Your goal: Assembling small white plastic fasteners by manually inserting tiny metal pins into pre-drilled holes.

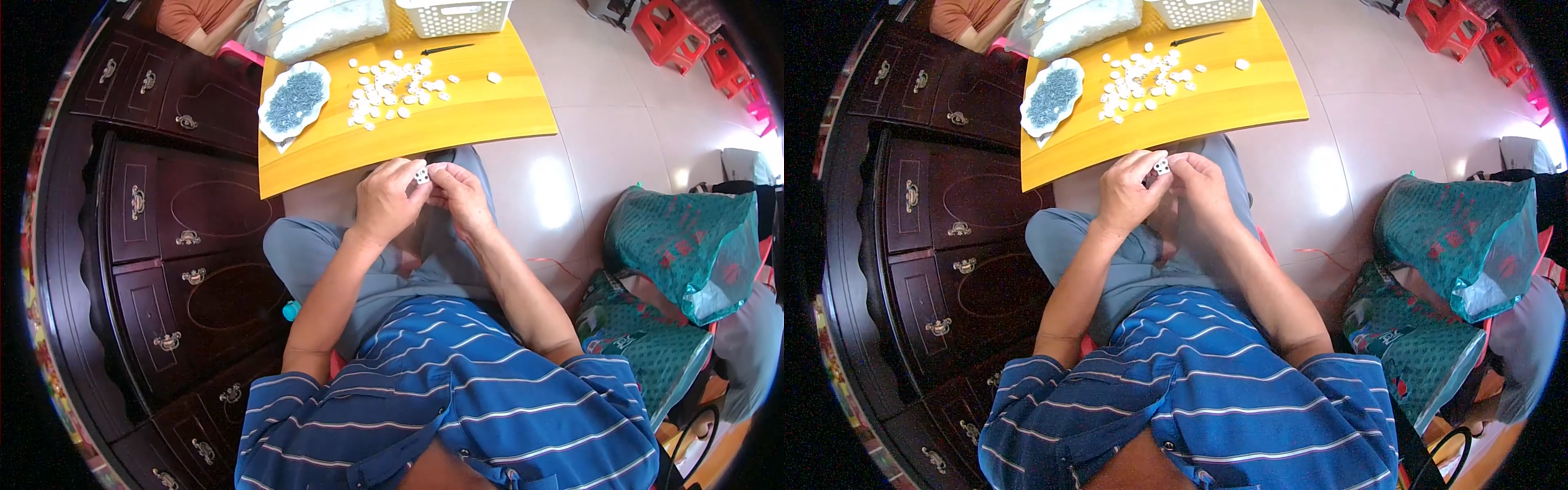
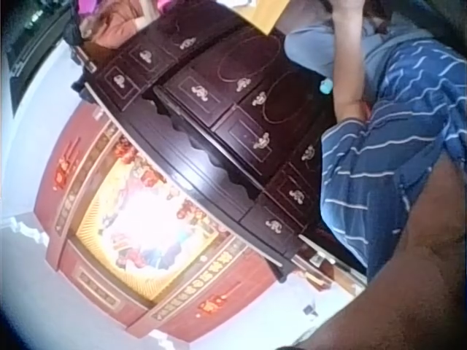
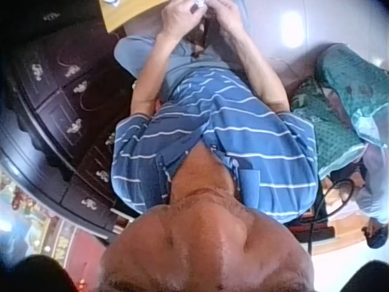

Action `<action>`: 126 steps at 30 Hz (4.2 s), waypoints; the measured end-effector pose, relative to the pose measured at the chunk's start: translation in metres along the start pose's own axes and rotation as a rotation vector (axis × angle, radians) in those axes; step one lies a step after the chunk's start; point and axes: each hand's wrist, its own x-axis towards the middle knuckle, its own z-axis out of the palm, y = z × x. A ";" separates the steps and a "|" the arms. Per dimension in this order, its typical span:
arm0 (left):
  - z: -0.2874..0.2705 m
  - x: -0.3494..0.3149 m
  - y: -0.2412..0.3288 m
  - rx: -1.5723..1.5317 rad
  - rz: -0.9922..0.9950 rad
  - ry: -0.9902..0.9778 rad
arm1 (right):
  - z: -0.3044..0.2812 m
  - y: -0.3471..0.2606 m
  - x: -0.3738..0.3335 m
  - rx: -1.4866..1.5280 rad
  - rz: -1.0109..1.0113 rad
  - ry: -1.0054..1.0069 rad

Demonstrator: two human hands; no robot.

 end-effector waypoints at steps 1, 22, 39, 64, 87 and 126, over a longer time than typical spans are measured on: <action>-0.001 0.000 0.000 0.001 -0.007 -0.011 | 0.000 0.000 0.000 -0.005 0.006 0.006; -0.005 0.001 0.000 0.011 -0.003 -0.070 | 0.003 0.006 0.002 -0.175 -0.125 0.066; -0.007 0.004 0.001 -0.034 -0.020 -0.034 | 0.004 0.005 0.001 -0.179 -0.139 0.074; -0.002 0.004 -0.003 -0.088 -0.041 -0.033 | 0.005 0.003 0.000 -0.185 -0.138 0.079; 0.004 0.009 0.001 -0.112 -0.041 -0.037 | 0.000 0.007 0.001 -0.171 -0.151 0.141; 0.039 0.085 -0.051 0.108 -0.185 -0.012 | 0.000 0.010 0.005 -0.184 0.020 -0.066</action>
